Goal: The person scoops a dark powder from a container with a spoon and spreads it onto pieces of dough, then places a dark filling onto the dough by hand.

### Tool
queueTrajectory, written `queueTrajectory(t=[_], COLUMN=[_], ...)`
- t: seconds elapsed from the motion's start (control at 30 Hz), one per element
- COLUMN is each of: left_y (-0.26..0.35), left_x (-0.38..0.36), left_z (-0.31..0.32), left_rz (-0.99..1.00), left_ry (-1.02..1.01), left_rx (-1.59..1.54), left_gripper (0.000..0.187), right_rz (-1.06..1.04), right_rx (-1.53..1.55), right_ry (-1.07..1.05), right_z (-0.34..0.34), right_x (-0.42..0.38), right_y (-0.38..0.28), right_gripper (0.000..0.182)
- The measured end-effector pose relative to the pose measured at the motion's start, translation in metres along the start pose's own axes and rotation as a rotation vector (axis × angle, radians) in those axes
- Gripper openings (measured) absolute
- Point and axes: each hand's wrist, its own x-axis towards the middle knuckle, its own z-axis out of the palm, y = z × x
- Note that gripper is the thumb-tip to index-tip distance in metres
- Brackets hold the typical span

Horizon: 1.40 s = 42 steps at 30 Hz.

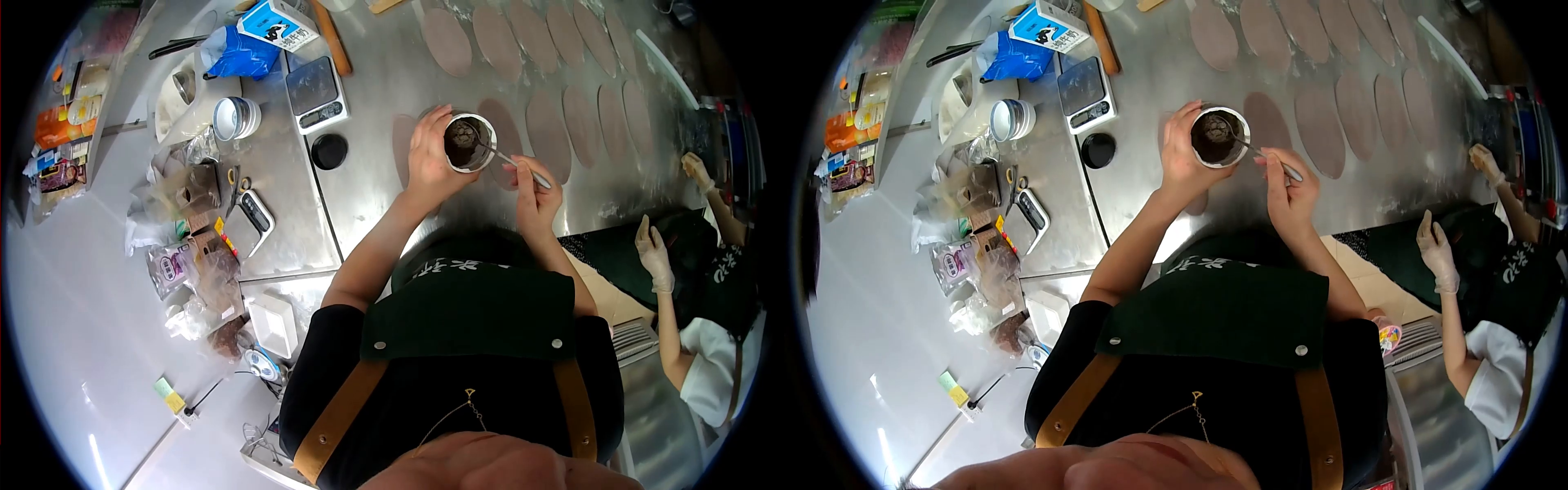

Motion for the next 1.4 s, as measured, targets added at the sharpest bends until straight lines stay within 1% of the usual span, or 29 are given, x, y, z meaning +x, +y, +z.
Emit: queueTrajectory(t=[0.17, 0.27, 0.47, 0.57, 0.67, 0.77, 0.87, 0.97, 1.07, 1.27, 1.4], left_y=[-0.018, -0.03, -0.046, -0.051, -0.053, -0.055, -0.058, -0.06, -0.059, -0.063, -0.077], left_x=[0.023, 0.033, 0.044, 0.047, 0.047, 0.048, 0.049, 0.049, 0.051, 0.055, 0.056], left_z=[0.011, 0.016, 0.02, 0.023, 0.025, 0.027, 0.029, 0.031, 0.03, 0.031, 0.033], left_rz=[0.006, -0.025, -0.09, -0.092, -0.121, -0.128, -0.119, -0.121, -0.097, -0.144, -0.16], left_ry=[0.041, 0.028, 0.012, 0.023, 0.007, -0.001, -0.006, -0.016, -0.006, 0.014, 0.092], left_rx=[0.079, 0.07, 0.061, 0.075, 0.07, 0.091, 0.105, 0.093, 0.091, 0.101, 0.07], left_gripper=[0.09, 0.089, 0.09, 0.09, 0.091, 0.093, 0.094, 0.093, 0.092, 0.089, 0.09], right_rz=[-0.031, -0.074, -0.071, -0.052, -0.061, -0.02, -0.056, -0.046, 0.088, 0.264, 0.318], right_rx=[-0.068, -0.051, -0.049, -0.107, -0.071, -0.026, -0.183, -0.103, 0.075, 0.231, 0.36], right_ry=[-0.026, -0.058, -0.081, -0.101, -0.075, -0.041, -0.106, -0.081, 0.0, 0.1, 0.148], right_z=[0.01, 0.018, 0.028, 0.027, 0.029, 0.031, 0.024, 0.025, 0.03, 0.025, 0.022], right_x=[0.031, 0.052, 0.076, 0.081, 0.086, 0.088, 0.089, 0.09, 0.091, 0.097, 0.112], right_y=[0.013, 0.023, 0.031, 0.034, 0.037, 0.035, 0.039, 0.047, 0.044, 0.037, 0.035], right_gripper=[0.013, 0.012, 0.012, 0.012, 0.013, 0.013, 0.014, 0.014, 0.016, 0.019, 0.019])
